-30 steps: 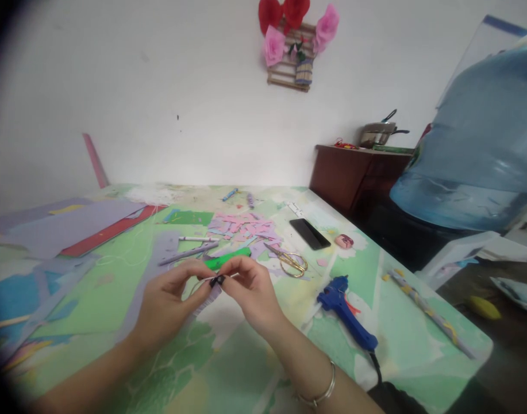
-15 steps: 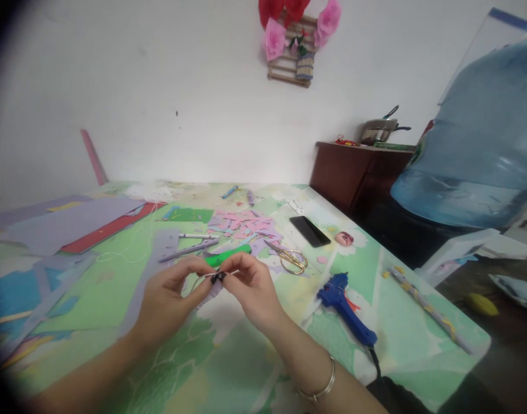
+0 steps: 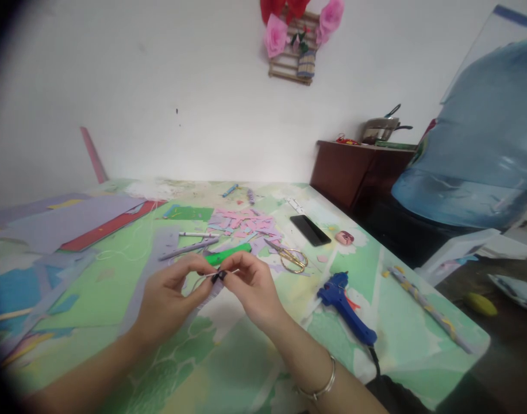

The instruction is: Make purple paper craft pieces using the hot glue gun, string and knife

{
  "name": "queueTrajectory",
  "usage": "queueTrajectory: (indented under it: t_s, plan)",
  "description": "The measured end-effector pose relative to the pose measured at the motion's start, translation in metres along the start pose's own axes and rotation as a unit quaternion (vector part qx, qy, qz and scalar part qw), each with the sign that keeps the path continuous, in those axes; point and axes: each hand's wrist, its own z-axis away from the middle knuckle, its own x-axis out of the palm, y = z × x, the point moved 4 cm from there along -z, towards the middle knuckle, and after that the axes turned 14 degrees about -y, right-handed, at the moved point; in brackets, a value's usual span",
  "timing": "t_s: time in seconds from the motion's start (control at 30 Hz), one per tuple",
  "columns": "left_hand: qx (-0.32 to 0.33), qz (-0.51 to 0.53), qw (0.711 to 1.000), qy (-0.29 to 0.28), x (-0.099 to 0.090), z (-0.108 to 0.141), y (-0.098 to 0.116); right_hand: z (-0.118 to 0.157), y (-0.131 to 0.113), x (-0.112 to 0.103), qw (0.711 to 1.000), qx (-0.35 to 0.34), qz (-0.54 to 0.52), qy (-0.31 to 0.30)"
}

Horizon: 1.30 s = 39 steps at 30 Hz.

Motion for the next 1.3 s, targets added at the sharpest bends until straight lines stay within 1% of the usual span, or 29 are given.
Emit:
queueTrajectory:
  t_s: [0.47, 0.53, 0.6, 0.73, 0.83, 0.93, 1.13, 1.3]
  plan:
    - [0.106, -0.054, 0.993, 0.016, -0.001, -0.001, 0.013, -0.001, -0.004, 0.003, 1.0, -0.003, -0.006, -0.006]
    - [0.098, -0.051, 0.994, 0.015, -0.002, -0.001, 0.012, -0.001, -0.003, 0.001, 1.0, -0.002, -0.004, -0.001]
    - [0.07, -0.032, 0.997, 0.006, -0.002, -0.001, 0.009, 0.0, -0.002, 0.0, 1.0, 0.001, -0.002, 0.008]
    - [-0.008, 0.049, 0.998, -0.03, -0.001, 0.0, -0.003, -0.001, 0.001, -0.003, 1.0, 0.008, -0.003, 0.021]
    - [-0.042, 0.103, 0.993, -0.05, 0.0, -0.001, -0.009, -0.002, 0.003, -0.005, 1.0, 0.011, -0.005, 0.025]
    - [-0.05, 0.112, 0.991, -0.053, 0.0, -0.001, -0.01, -0.002, 0.004, -0.005, 1.0, 0.012, -0.006, 0.025]
    - [-0.054, 0.073, 0.995, -0.037, 0.001, -0.003, -0.009, -0.002, 0.003, -0.003, 1.0, 0.008, -0.009, 0.015]
    - [-0.034, 0.048, 0.998, -0.024, 0.0, -0.003, -0.006, -0.002, 0.003, -0.003, 1.0, 0.011, -0.011, 0.011]
